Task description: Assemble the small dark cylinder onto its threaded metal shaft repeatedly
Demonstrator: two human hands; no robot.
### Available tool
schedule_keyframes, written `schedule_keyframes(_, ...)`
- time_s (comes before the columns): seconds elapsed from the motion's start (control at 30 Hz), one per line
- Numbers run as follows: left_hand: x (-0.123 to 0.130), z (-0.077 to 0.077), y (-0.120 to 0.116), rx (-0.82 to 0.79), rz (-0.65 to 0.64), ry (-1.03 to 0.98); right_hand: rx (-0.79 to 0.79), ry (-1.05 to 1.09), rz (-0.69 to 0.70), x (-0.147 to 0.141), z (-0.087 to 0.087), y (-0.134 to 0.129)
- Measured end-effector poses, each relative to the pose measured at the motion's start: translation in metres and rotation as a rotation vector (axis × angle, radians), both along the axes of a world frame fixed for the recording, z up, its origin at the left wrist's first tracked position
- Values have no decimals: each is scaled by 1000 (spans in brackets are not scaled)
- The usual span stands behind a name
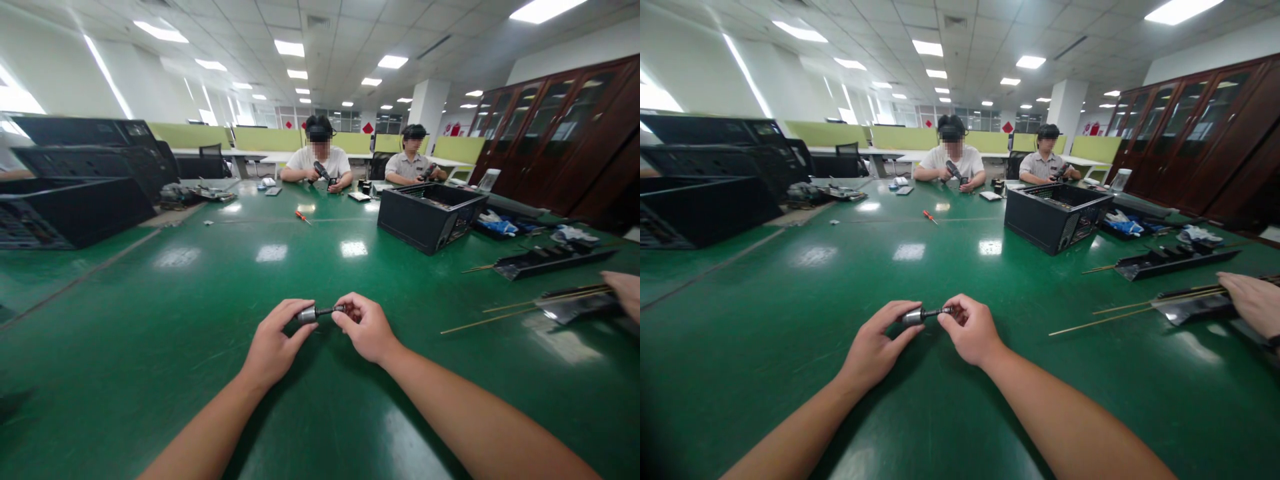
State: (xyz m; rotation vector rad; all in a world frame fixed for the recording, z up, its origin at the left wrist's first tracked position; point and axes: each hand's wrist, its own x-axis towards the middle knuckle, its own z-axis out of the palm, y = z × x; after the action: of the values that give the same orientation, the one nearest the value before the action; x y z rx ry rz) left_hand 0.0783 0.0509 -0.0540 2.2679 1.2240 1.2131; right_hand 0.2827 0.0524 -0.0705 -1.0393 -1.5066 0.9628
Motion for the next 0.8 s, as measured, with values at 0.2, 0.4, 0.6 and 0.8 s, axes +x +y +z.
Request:
schedule_keyframes(0.2,0,0,0,-6,-1,-9,13,-9,-3,1,0,-1)
schedule_keyframes(0.4,0,-1,1,-6,-8,-8,26,-9,-12,1,1,-1)
schedule_keyframes(0.6,-1,-1,1,-9,-20,-16,34,-9,-7,3,1,-1)
schedule_keyframes(0.8,-2,-1,0,4,-11,-9,42,1,-16,3,1,-1)
